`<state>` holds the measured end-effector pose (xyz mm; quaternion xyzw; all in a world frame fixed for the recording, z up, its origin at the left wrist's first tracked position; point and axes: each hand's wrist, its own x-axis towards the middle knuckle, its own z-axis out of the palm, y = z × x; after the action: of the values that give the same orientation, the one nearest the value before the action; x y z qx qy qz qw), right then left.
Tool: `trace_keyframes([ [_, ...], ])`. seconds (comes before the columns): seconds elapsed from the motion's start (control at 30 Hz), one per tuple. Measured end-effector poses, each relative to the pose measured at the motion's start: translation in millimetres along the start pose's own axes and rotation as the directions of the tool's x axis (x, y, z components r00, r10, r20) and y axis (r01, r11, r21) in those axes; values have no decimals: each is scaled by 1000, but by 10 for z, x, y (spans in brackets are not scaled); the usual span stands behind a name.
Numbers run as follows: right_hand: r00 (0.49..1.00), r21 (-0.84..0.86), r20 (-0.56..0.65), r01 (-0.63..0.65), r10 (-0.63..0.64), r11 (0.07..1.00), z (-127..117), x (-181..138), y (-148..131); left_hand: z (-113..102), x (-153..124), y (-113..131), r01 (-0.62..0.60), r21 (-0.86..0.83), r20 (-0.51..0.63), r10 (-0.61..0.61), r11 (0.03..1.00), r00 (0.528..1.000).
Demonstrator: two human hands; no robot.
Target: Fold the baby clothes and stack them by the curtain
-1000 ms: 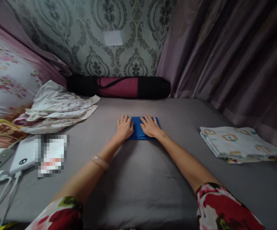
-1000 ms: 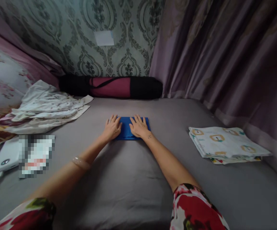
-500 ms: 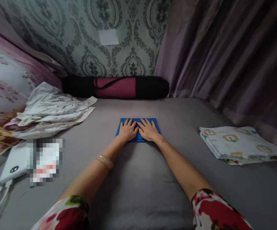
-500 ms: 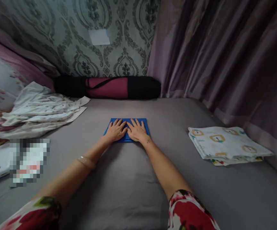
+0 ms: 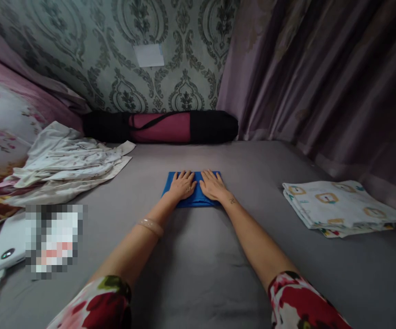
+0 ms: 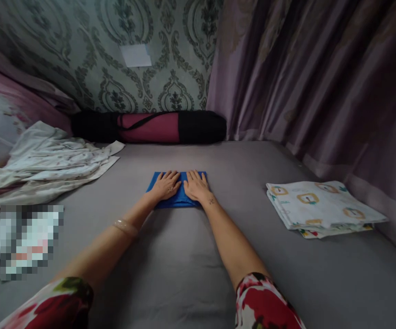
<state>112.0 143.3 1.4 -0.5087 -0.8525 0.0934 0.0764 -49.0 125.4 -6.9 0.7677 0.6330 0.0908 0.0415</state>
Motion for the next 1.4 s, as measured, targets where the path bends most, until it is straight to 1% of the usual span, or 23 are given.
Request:
trace_keyframes([
  [0.1,998,-8,-68,-8,7,1000,-16,0,12,-22,20,14,-12,-2,-32,12,1000,999],
  [0.13,997,-11,-73,-7,6,1000,-16,-1,12,-12,26,22,-20,-2,-45,20,1000,999],
  [0.27,1000,2,-4,14,-14,1000,5,-8,0,40,50,57,-39,16,-10,39,999,999],
  [0.37,1000,17,-7,12,-12,1000,11,-5,21,2,57,56,-39,11,29,39,999,999],
  [0.43,999,17,-42,-22,23,1000,8,-2,60,-42,39,30,-4,12,23,4,1000,1000],
  [0.5,994,12,-70,-82,82,997,12,-1,108,-66,4,-17,75,26,-38,-74,997,997],
  [0.57,990,12,-58,-129,130,992,22,-3,151,-56,-32,-76,153,20,-82,-151,988,985],
  [0.6,989,14,-41,-144,144,990,28,-6,167,-42,-46,-104,174,6,-83,-173,985,981],
  [0.73,987,20,-15,-157,157,987,16,-35,175,0,-81,-172,183,-48,-41,-185,982,982],
  [0.9,988,18,-23,-151,152,988,-4,-107,121,-3,-206,-165,234,-42,-100,-237,971,966],
  [1.0,987,7,-13,-161,161,987,16,-122,100,-11,-282,-164,269,-79,-60,-274,960,960],
  [1.07,986,1,-14,-167,167,986,15,-124,95,-38,-318,-166,263,-97,-31,-267,960,963],
  [1.13,985,3,-4,-172,172,985,-10,-141,90,-86,-366,-162,252,-89,-28,-255,964,966],
  [1.2,987,-3,7,-161,161,987,-49,-193,74,-137,-446,-142,235,-57,-58,-238,970,970],
  [1.27,994,-29,-10,-113,113,993,-76,-282,43,-168,-552,-110,206,-11,-93,-207,978,974],
  [1.33,998,-62,-39,-42,39,997,-69,-386,3,-165,-655,-77,180,28,-86,-177,983,980],
  [1.4,998,-84,-56,8,-13,996,-31,-475,-35,-140,-726,-54,170,54,-51,-168,984,985],
])
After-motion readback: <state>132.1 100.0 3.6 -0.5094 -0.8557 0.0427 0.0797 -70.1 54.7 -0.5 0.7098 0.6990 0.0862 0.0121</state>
